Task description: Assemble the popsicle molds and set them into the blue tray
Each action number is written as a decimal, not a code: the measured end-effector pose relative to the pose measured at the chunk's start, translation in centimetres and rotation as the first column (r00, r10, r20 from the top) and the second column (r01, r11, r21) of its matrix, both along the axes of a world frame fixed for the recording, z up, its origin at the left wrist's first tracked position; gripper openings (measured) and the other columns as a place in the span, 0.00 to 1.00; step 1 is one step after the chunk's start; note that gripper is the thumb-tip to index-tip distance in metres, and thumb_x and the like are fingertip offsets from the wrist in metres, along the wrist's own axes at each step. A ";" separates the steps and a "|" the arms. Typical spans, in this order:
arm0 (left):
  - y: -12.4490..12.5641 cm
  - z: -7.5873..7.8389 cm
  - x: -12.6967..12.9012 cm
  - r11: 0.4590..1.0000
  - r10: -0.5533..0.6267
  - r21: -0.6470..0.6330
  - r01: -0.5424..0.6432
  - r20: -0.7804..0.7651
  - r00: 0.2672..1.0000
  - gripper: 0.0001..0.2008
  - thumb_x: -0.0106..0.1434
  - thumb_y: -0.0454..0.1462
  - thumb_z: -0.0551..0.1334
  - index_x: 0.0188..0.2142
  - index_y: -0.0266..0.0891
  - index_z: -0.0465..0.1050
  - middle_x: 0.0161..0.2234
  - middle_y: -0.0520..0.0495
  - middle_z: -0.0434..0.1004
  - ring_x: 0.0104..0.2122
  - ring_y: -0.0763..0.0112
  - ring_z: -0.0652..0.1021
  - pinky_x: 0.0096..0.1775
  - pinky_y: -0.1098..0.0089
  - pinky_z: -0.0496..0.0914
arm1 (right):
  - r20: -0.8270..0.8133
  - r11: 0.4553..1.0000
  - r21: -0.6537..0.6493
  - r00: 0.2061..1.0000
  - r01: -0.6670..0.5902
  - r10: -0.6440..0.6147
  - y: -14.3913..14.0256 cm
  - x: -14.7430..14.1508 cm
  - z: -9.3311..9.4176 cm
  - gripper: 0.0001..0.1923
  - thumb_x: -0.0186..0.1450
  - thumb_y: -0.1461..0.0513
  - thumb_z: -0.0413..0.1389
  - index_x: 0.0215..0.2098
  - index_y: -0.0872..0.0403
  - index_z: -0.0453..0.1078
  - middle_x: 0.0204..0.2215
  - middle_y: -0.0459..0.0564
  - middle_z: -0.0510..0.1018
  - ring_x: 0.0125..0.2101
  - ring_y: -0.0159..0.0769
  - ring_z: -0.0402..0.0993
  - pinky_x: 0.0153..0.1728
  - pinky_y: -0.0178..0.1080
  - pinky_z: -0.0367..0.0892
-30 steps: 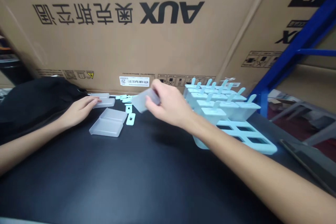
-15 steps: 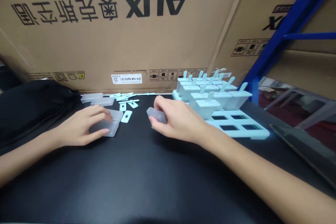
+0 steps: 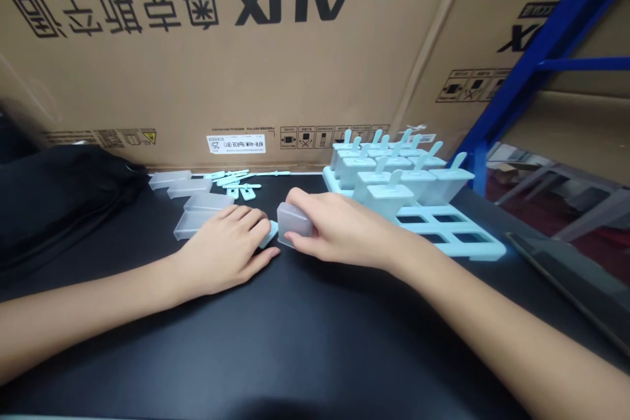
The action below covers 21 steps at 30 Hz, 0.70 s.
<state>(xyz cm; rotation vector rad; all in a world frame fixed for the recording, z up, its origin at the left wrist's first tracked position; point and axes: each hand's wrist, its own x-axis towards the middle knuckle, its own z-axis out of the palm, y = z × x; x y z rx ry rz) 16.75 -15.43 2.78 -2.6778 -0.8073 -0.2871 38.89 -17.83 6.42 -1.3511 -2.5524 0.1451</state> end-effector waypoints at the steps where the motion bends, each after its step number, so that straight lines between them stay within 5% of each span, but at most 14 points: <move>1: 0.1 -0.1 0.2 1.000 -0.002 -0.024 0.003 0.017 1.000 0.16 0.71 0.46 0.50 0.41 0.36 0.67 0.38 0.42 0.72 0.38 0.57 0.73 0.42 0.58 0.68 | 0.000 1.000 -0.006 1.000 -0.010 0.010 0.0 0.1 0.1 0.10 0.64 0.55 0.54 0.37 0.51 0.60 0.26 0.44 0.72 0.24 0.31 0.67 0.24 0.33 0.55; 5: 0.8 -0.7 0.0 0.985 -0.005 -0.172 0.031 0.145 0.989 0.09 0.69 0.41 0.52 0.39 0.39 0.64 0.38 0.44 0.71 0.39 0.59 0.72 0.39 0.61 0.69 | -0.010 0.999 -0.025 0.999 -0.040 0.040 -0.1 0.4 0.3 0.11 0.65 0.55 0.53 0.42 0.51 0.62 0.28 0.45 0.74 0.24 0.32 0.68 0.23 0.33 0.56; 11: 0.9 -1.1 -0.6 0.964 -0.082 -0.229 0.134 0.224 0.971 0.07 0.71 0.36 0.48 0.42 0.40 0.62 0.36 0.46 0.72 0.35 0.63 0.74 0.35 0.64 0.69 | 0.004 0.994 0.081 0.997 -0.072 0.072 -0.5 0.6 0.6 0.27 0.66 0.57 0.54 0.62 0.50 0.56 0.29 0.44 0.76 0.27 0.33 0.73 0.27 0.32 0.61; 17: 1.3 -1.2 -0.6 0.951 -0.074 -0.275 0.144 0.251 0.965 0.10 0.72 0.33 0.47 0.45 0.41 0.65 0.40 0.46 0.74 0.38 0.64 0.74 0.37 0.65 0.70 | 0.005 0.988 0.126 0.996 -0.088 0.088 -0.8 0.6 0.7 0.26 0.67 0.58 0.53 0.62 0.49 0.58 0.33 0.45 0.78 0.29 0.32 0.74 0.29 0.32 0.62; 21: 1.2 -1.0 -0.5 0.957 -0.077 -0.257 0.137 0.232 0.970 0.13 0.72 0.41 0.49 0.44 0.39 0.69 0.43 0.44 0.73 0.42 0.61 0.73 0.43 0.60 0.70 | 0.018 0.986 0.140 0.996 -0.089 0.087 -0.8 0.7 0.6 0.27 0.67 0.58 0.53 0.63 0.51 0.58 0.33 0.46 0.79 0.28 0.32 0.74 0.28 0.32 0.62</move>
